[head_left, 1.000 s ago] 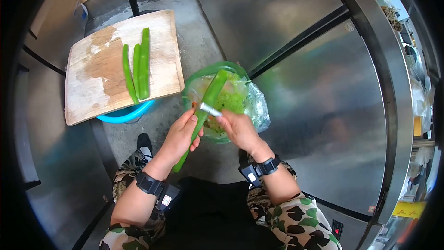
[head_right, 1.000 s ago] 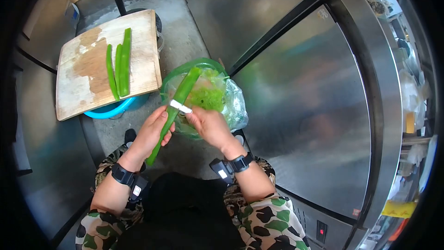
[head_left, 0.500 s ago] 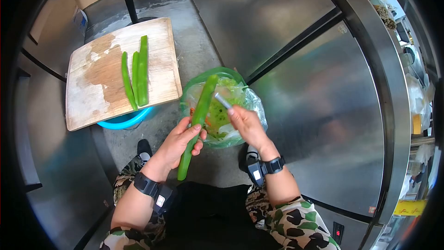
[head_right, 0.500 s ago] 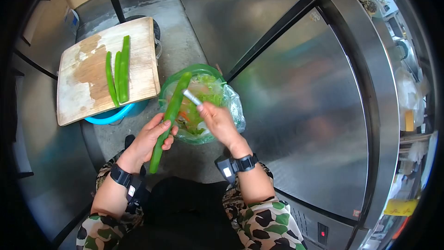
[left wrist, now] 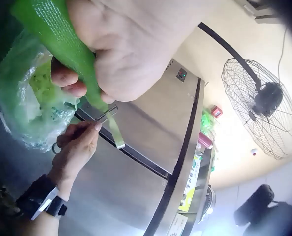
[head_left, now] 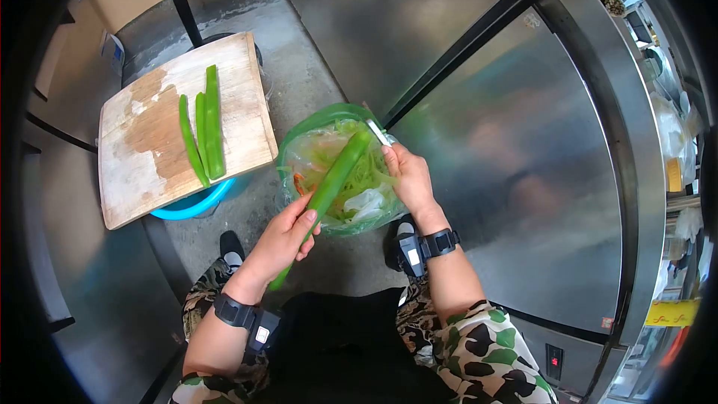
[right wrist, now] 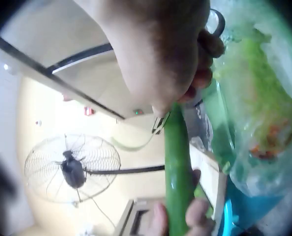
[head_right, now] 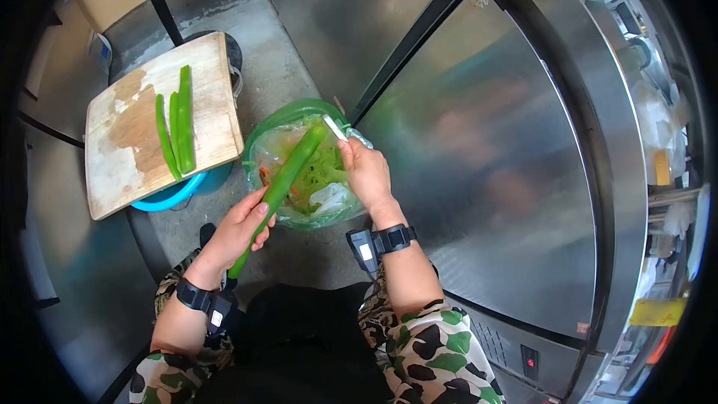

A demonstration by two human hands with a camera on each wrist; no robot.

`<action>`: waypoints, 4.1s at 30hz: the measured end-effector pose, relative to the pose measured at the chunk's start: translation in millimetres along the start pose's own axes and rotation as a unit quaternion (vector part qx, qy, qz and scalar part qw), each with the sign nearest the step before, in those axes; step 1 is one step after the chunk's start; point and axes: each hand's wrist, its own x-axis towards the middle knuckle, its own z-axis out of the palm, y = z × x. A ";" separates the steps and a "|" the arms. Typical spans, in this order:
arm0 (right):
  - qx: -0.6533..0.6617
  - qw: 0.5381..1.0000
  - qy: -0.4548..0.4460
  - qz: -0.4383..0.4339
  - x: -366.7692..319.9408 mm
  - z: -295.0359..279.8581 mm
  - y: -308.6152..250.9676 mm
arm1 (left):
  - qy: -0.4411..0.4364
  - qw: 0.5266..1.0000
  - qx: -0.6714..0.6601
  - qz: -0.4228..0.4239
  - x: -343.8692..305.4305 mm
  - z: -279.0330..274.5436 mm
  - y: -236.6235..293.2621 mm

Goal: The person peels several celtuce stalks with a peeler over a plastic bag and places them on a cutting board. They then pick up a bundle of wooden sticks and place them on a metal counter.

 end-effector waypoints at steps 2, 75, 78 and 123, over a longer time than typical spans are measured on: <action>0.011 1.000 0.008 0.017 0.8 1.1 0.8 | -0.001 1.000 -0.029 0.003 -2.0 -1.4 2.1; 0.070 0.973 -0.147 -0.166 -40.0 16.0 -56.2 | 0.168 0.900 0.323 0.239 10.7 -12.9 -5.1; 0.031 0.989 -0.083 -0.117 -26.0 17.6 -39.6 | 0.150 0.910 0.302 0.241 9.6 -9.4 1.1; 0.150 0.966 -0.179 -0.108 -37.8 10.6 -50.2 | 0.040 0.977 -0.208 0.000 12.3 -16.5 2.1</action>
